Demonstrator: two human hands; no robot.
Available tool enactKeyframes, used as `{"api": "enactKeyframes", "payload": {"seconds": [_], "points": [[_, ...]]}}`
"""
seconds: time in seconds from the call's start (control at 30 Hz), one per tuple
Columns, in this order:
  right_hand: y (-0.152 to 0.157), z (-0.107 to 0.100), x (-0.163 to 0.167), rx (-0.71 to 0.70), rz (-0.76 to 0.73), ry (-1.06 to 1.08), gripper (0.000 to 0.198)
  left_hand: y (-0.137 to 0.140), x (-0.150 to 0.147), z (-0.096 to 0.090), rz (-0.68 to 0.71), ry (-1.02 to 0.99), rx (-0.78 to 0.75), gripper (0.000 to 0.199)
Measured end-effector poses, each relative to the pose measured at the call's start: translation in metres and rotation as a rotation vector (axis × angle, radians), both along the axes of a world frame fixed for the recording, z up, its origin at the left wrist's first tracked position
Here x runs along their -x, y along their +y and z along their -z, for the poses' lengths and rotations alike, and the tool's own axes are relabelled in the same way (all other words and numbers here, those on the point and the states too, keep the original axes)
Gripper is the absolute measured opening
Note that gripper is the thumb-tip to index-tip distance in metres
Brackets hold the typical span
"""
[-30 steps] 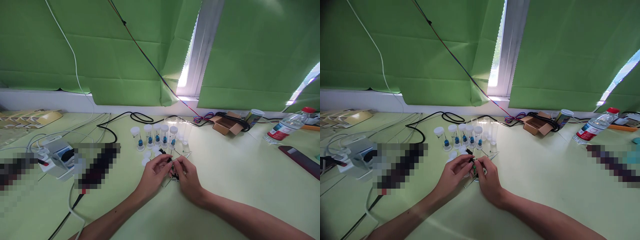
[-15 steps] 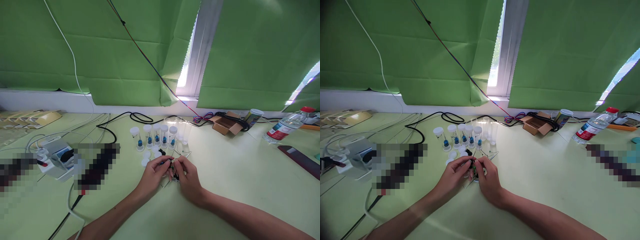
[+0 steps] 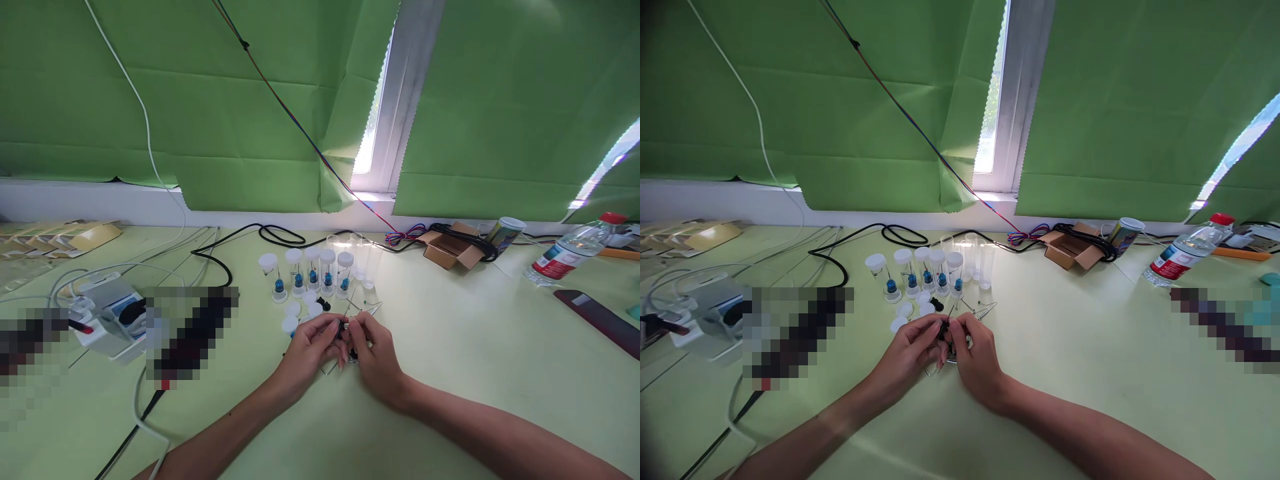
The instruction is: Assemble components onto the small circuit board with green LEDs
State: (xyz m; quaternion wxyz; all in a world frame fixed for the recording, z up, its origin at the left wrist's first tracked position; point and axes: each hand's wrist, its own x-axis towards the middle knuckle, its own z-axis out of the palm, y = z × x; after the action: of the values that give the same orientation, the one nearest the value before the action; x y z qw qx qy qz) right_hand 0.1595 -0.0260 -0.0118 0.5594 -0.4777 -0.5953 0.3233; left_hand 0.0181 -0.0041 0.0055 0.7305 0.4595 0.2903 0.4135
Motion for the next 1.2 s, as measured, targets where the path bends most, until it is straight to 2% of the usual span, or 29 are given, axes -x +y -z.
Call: {"api": "enactKeyframes", "payload": {"seconds": [0.53,0.97,1.2], "points": [[0.0011,0.0058,-0.0024,0.002,-0.006,-0.072,0.036,-0.0018,-0.0005,-0.0018,0.024,0.062,-0.084,0.023],[0.0023,0.0068,-0.0020,-0.112,0.065,-0.228,0.037,-0.0044,-0.0026,0.0028,-0.004,0.103,-0.098,0.025],[0.0035,0.0086,-0.0025,-0.105,0.055,-0.265,0.038,-0.0041,-0.0032,0.0020,-0.013,0.138,-0.094,0.026]]}}
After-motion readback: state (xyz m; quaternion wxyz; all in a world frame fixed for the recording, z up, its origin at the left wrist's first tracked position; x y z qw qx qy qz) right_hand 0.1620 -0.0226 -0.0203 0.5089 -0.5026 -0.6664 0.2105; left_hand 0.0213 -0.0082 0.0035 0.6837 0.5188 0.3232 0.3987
